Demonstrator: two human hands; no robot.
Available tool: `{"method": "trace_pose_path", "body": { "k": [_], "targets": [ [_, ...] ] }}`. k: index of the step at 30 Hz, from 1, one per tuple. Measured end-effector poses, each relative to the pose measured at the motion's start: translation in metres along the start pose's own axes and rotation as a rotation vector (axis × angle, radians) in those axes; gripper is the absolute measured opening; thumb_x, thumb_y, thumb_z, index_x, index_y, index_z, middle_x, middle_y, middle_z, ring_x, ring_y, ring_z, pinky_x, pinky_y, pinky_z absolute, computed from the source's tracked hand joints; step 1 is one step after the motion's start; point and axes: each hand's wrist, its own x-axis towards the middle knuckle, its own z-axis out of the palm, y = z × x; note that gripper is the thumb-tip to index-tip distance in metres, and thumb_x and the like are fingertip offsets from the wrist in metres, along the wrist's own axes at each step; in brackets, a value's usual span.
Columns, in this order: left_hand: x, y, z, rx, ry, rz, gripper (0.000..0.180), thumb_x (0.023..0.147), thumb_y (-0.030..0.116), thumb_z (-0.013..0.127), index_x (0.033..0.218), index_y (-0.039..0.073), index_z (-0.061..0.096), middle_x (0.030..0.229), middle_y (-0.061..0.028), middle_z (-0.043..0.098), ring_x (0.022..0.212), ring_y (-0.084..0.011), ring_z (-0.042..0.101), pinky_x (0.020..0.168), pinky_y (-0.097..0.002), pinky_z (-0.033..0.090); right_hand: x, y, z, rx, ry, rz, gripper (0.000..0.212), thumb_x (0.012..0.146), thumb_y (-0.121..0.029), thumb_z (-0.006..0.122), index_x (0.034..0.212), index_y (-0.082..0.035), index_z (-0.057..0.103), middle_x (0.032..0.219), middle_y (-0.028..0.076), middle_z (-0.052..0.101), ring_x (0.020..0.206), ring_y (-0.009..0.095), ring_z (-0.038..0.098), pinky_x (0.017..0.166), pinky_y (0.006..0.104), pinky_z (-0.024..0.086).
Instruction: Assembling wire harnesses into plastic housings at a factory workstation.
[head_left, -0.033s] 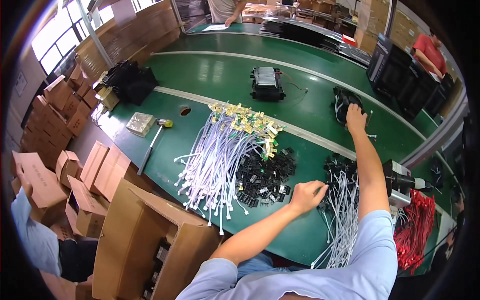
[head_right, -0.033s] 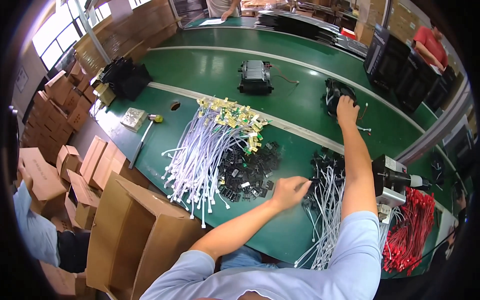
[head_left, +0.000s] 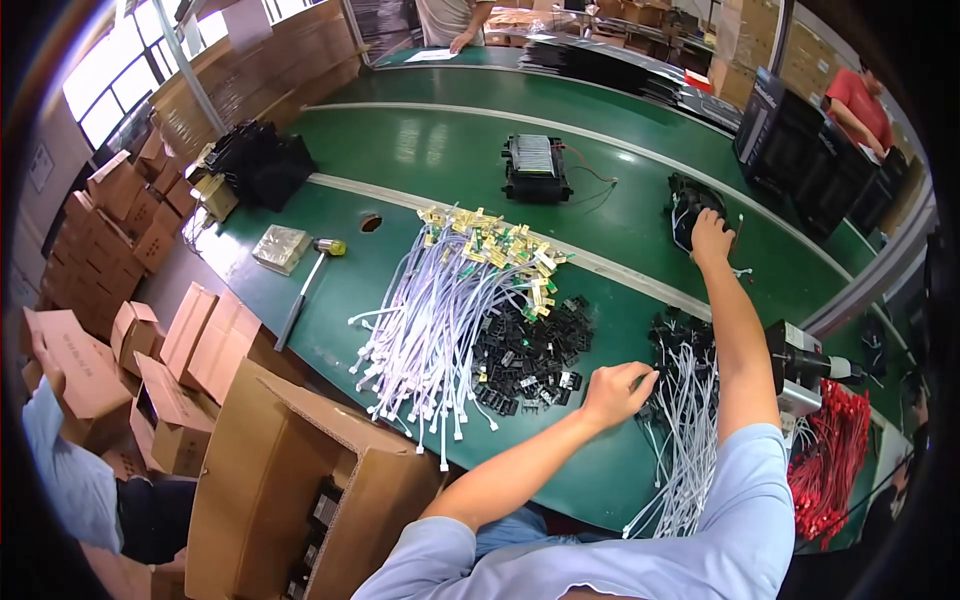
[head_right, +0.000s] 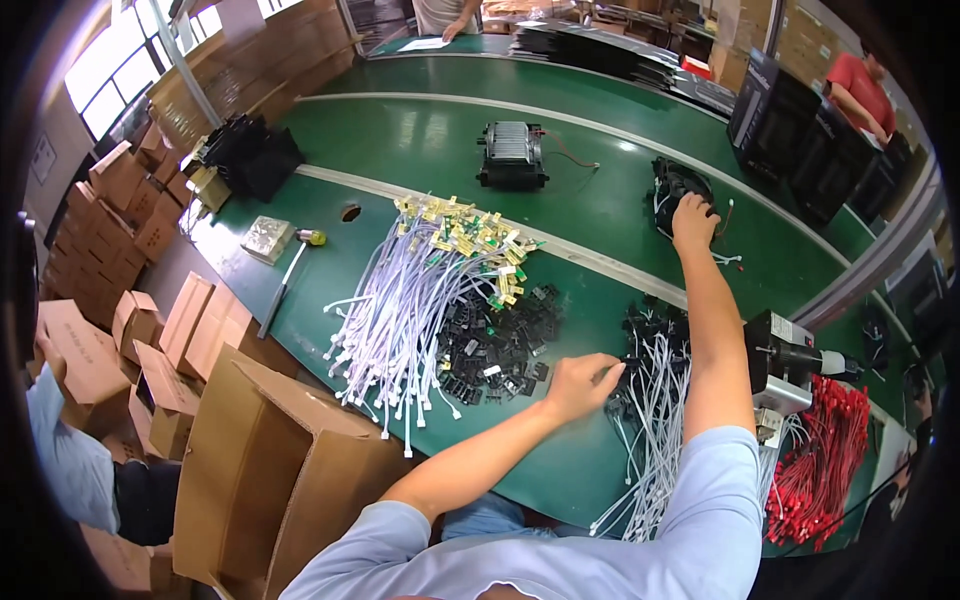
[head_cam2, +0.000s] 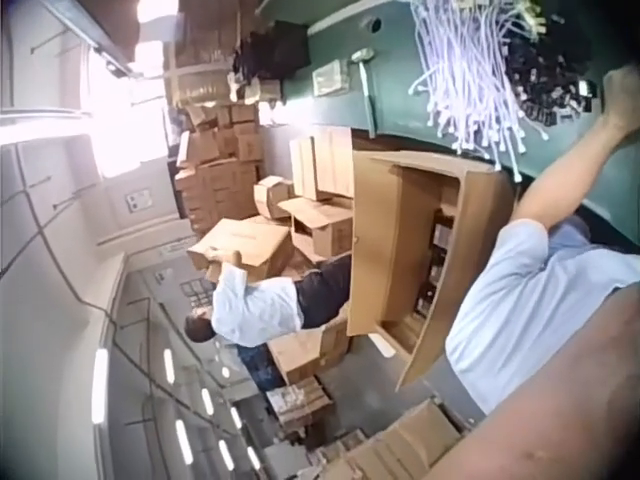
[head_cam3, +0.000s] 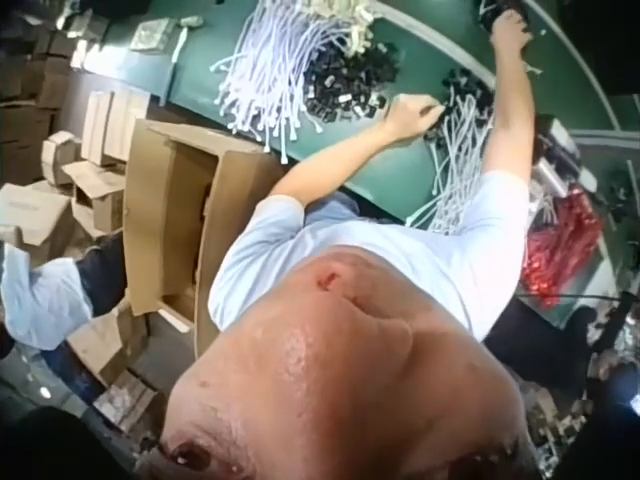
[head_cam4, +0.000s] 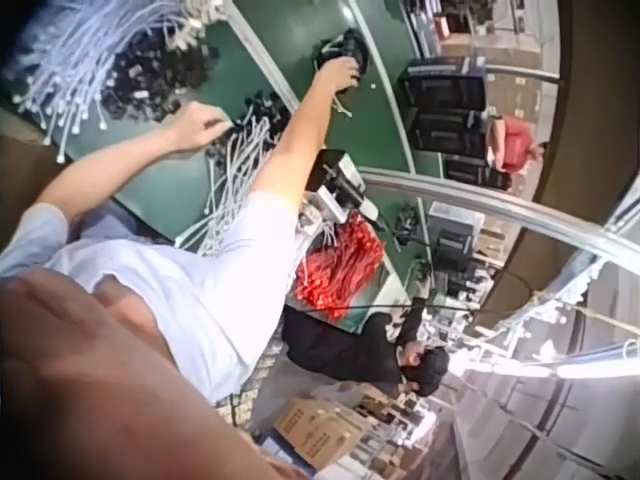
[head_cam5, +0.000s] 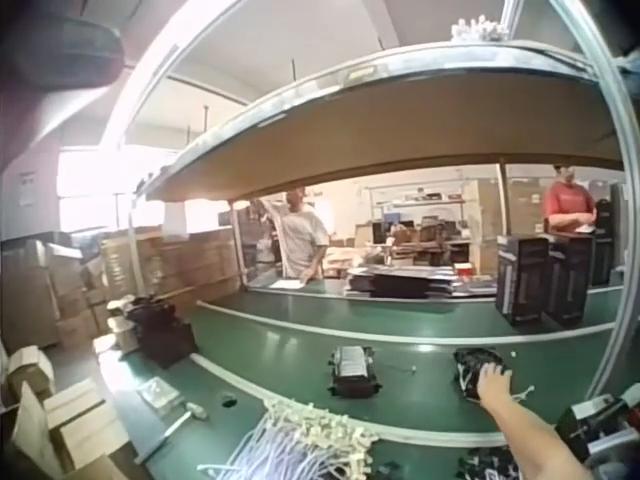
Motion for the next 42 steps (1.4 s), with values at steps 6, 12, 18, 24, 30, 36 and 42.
{"method": "trace_pose_path", "body": {
  "k": [6,12,18,24,30,36,42],
  "targets": [
    [0.006,-0.012,0.007,0.010,-0.015,-0.032,0.015,0.085,0.019,0.068,0.080,0.005,0.068,0.060,-0.0123,0.060,0.052,-0.0265,0.059,0.050,-0.0365,0.045,-0.032,-0.015,-0.095,0.316,-0.138,-0.331,0.055,0.078,-0.031,0.075,0.120,-0.005,0.052,0.098,0.016,0.066,0.091,0.036,0.065,0.075,0.0482,0.053],
    [-0.001,-0.023,0.003,-0.031,-0.006,-0.127,0.021,0.086,0.026,0.066,0.081,0.006,0.069,0.063,-0.0147,0.063,0.059,-0.0341,0.064,0.055,-0.0430,0.049,-0.217,0.000,-0.204,0.645,-0.159,-0.582,0.042,0.078,-0.030,0.072,0.112,-0.008,0.061,0.093,0.015,0.066,0.086,0.035,0.063,0.071,0.0472,0.050],
    [0.000,-0.017,0.015,0.007,-0.066,-0.135,0.026,0.085,0.029,0.067,0.076,0.004,0.068,0.067,-0.0169,0.064,0.063,-0.0356,0.065,0.058,-0.0431,0.050,-0.378,0.060,-0.169,0.640,-0.028,-0.375,0.056,0.068,-0.026,0.082,0.117,-0.007,0.063,0.125,0.015,0.054,0.123,0.036,0.047,0.101,0.0489,0.036],
    [0.015,-0.007,-0.017,0.143,-0.112,-0.240,0.028,0.090,0.025,0.066,0.085,-0.002,0.069,0.074,-0.0123,0.067,0.065,-0.0176,0.060,0.062,-0.0335,0.047,-0.397,0.086,-0.164,0.862,0.171,-0.270,0.047,0.077,-0.024,0.076,0.119,-0.010,0.062,0.131,0.015,0.054,0.124,0.036,0.048,0.102,0.0505,0.037],
    [0.010,-0.040,0.010,-0.078,-0.141,-0.248,0.027,0.093,0.023,0.065,0.082,-0.001,0.067,0.061,0.0064,0.048,0.056,-0.0025,0.037,0.050,-0.0221,0.027,-0.384,0.232,-0.120,0.824,0.386,0.595,0.022,0.084,-0.022,0.069,0.091,-0.002,0.071,0.077,0.014,0.068,0.069,0.032,0.065,0.065,0.0390,0.050],
    [0.001,-0.030,0.001,-0.110,-0.180,-0.285,0.025,0.093,0.023,0.065,0.085,-0.001,0.067,0.062,0.0055,0.049,0.056,-0.0032,0.039,0.051,-0.0213,0.029,-0.360,0.307,-0.073,0.563,-0.393,0.590,0.037,0.082,-0.041,0.064,0.093,-0.007,0.074,0.087,0.019,0.070,0.084,0.036,0.068,0.078,0.0453,0.053],
    [0.005,-0.032,0.006,-0.108,-0.181,-0.281,0.024,0.094,0.022,0.065,0.087,-0.001,0.067,0.064,0.0047,0.051,0.058,-0.0031,0.041,0.053,-0.0205,0.030,-0.350,0.300,-0.049,0.704,-0.292,0.608,0.036,0.080,-0.038,0.067,0.097,-0.006,0.072,0.091,0.018,0.070,0.085,0.035,0.068,0.078,0.0435,0.052]
  ]
}}
